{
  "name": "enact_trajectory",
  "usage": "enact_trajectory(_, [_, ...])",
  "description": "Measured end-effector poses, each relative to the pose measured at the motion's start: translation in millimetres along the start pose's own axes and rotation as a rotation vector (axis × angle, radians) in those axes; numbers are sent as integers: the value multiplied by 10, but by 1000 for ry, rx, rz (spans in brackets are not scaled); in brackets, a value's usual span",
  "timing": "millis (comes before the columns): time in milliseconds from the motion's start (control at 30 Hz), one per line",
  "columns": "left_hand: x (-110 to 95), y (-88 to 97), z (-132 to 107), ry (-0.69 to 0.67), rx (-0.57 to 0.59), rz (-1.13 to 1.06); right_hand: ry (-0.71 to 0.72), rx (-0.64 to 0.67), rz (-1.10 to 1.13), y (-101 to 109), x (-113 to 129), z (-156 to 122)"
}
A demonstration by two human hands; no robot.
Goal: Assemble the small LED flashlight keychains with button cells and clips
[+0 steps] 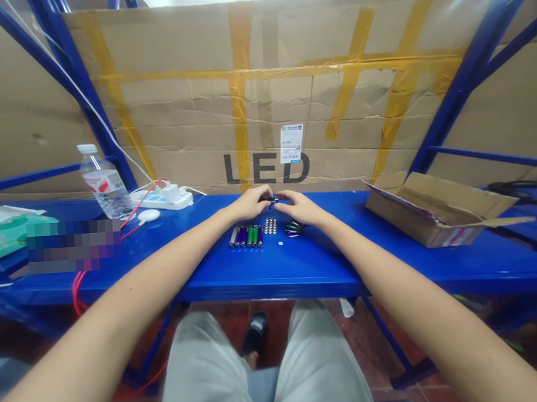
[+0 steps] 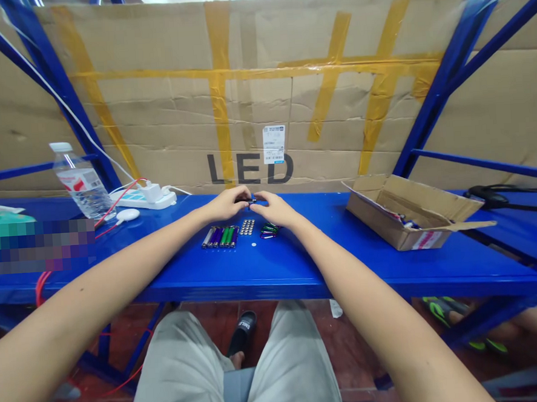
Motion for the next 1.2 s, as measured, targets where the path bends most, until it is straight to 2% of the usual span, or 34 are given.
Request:
enact_trajectory(67, [-151, 20, -62, -49, -30, -6, -13, 83, 179, -38, 26, 13])
enact_trajectory(133, [-244, 26, -100, -53, -30, -4, -98, 148, 365, -47, 29, 1])
enact_trajectory(233, [-279, 31, -116, -63, -21, 15, -207, 199, 579, -28, 20, -38])
enact_trajectory(333, [-259, 37, -117, -90, -36, 10, -221, 223, 653, -7, 23, -59])
enact_trajectory(433, [-237, 34, -134, -84, -54, 41, -208, 199, 551, 15, 45, -38])
enact_trajectory(600, [-192, 17, -177, -35, -31, 174, -100, 213, 56, 40, 147, 94])
enact_trajectory(700, [-134, 28, -189, 34, -34, 223, -63, 230, -119, -3, 171, 205])
enact_trajectory(1000, [104, -23, -121, 214, 35, 184, -25, 219, -174, -179, 31, 312])
enact_trajectory(1200, [157, -61, -64, 280, 75, 67, 101, 172, -316, -197, -55, 351])
Point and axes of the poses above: each hand's wrist, its own z-axis towards the middle knuckle, its own y-axis out of the back of the hand, x = y × z, the point moved 2 cm from there along z, towards the middle knuckle, and after that the axes turned 2 degrees about -x, right-handed, at the moved point
